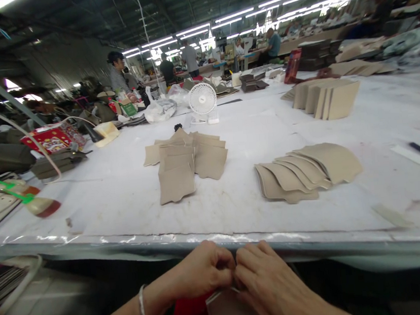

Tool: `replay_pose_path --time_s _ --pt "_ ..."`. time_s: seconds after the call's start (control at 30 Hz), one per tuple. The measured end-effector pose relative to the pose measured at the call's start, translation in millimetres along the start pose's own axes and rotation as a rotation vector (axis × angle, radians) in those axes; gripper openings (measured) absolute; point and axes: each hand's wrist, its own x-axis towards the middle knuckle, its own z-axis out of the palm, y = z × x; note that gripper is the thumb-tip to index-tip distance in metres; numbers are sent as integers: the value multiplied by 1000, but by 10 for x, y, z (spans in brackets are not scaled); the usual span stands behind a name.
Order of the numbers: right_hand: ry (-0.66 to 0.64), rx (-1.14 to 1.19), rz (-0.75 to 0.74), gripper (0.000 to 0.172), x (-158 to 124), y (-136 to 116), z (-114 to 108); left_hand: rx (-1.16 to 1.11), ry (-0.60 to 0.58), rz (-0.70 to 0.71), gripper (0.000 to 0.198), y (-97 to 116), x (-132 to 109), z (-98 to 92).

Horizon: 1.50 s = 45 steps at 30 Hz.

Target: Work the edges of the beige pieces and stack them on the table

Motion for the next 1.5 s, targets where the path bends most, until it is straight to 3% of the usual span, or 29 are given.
replay_pose_path --time_s 0.13,0.2,0.33,0.43,0.53,0.63,0.73,0.9,1.07,1.37,1.5 --pt "168 -39 -138 29 -46 -89 -208 249 178 47 15 259 -20 -219" --pt "230 -19 -218 21 -63 -149 -375 261 192 101 15 418 -47 -328" --pt "227 158 -205 21 -71 -220 -534 74 -153 169 11 475 -38 -324" --pt "198 305 -100 18 -150 -210 -319 -57 -293 142 22 200 -8 -141" --pt "83 409 114 15 -316 -214 6 -272 -269 10 37 -133 -85 4" --pt "48 439 293 18 -429 -257 205 -333 -230 -19 49 -284 -263 10" --pt "13 456 343 25 -408 -280 256 -243 -220 -39 39 -249 -412 -33" --pt "70 467 262 24 -315 -234 281 -34 -105 -25 15 -138 -472 21" --pt "15 511 272 23 -323 -205 302 -21 -69 -1 14 -177 -434 92" --pt "77 523 251 21 -294 -203 306 -23 -48 -15 21 -155 -439 135" --pt "137 430 185 21 -312 -200 356 51 -20 49 16 -124 -409 205"
